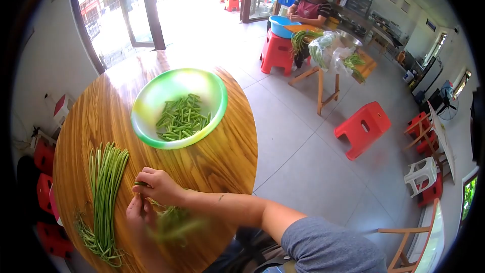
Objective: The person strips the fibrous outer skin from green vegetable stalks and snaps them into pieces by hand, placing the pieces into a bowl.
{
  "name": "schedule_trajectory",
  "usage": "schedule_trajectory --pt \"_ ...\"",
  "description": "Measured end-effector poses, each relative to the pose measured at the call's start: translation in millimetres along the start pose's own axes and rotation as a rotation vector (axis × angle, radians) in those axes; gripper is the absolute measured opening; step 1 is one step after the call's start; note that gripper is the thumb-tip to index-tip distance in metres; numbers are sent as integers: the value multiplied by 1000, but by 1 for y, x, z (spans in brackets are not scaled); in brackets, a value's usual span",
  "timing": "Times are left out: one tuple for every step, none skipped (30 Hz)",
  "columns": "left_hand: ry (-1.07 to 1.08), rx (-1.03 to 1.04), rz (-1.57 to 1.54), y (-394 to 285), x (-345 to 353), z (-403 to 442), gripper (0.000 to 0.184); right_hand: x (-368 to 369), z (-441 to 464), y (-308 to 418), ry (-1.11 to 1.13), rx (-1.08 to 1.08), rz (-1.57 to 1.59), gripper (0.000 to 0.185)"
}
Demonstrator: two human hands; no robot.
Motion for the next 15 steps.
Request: schedule_trajectory --pt "7 -3 2 0 5 -2 23 0 0 3 9 -33 -90 16" --pt "14 -5 5 -1 11 -5 23 -1 -1 5 3 -53 -130 16" --pt "21 -5 7 -2 13 -6 24 -1 -1 5 -2 -76 -173 17" --pt "18 -9 4 0 10 -5 24 -1 -2 5 -8 -96 -214 17" --pt "16 -14 1 3 5 -2 24 0 -3 3 -49 -148 -227 18" --pt "13 -18 -4 5 2 -1 24 0 -2 4 -30 -153 -224 18" --pt "4 1 -25 5 0 -2 23 -1 -1 7 -10 -158 -219 17" --pt "-3 22 -45 4 -1 -2 22 -1 -1 9 9 -165 -215 17" --pt "-9 42 -64 3 -2 -2 22 2 -2 10 61 -202 -283 15" --pt "-21 71 -105 4 -5 0 21 5 -4 15 73 -262 -240 15" --pt "-31 101 -146 5 -9 5 20 8 -6 21 84 -323 -199 15" --pt "-41 129 -188 3 -10 6 19 10 -7 27 96 -381 -157 15" --pt "-133 149 -226 1 -14 7 21 8 -6 28 129 -337 -27 15" --pt "-225 169 -265 -3 -16 8 23 8 -5 27 164 -269 136 14" --pt "-319 190 -304 -6 -20 7 25 8 -3 28 199 -199 298 14"
Point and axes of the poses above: each hand's wrist, its own z-axis towards the middle knuckle, its own x-axis out of the palm, y = z × x, the point moved 5 cm from there along z, towards the middle knuckle, and after that the axes turned 6 degrees about -x, right-handed, at the moved point
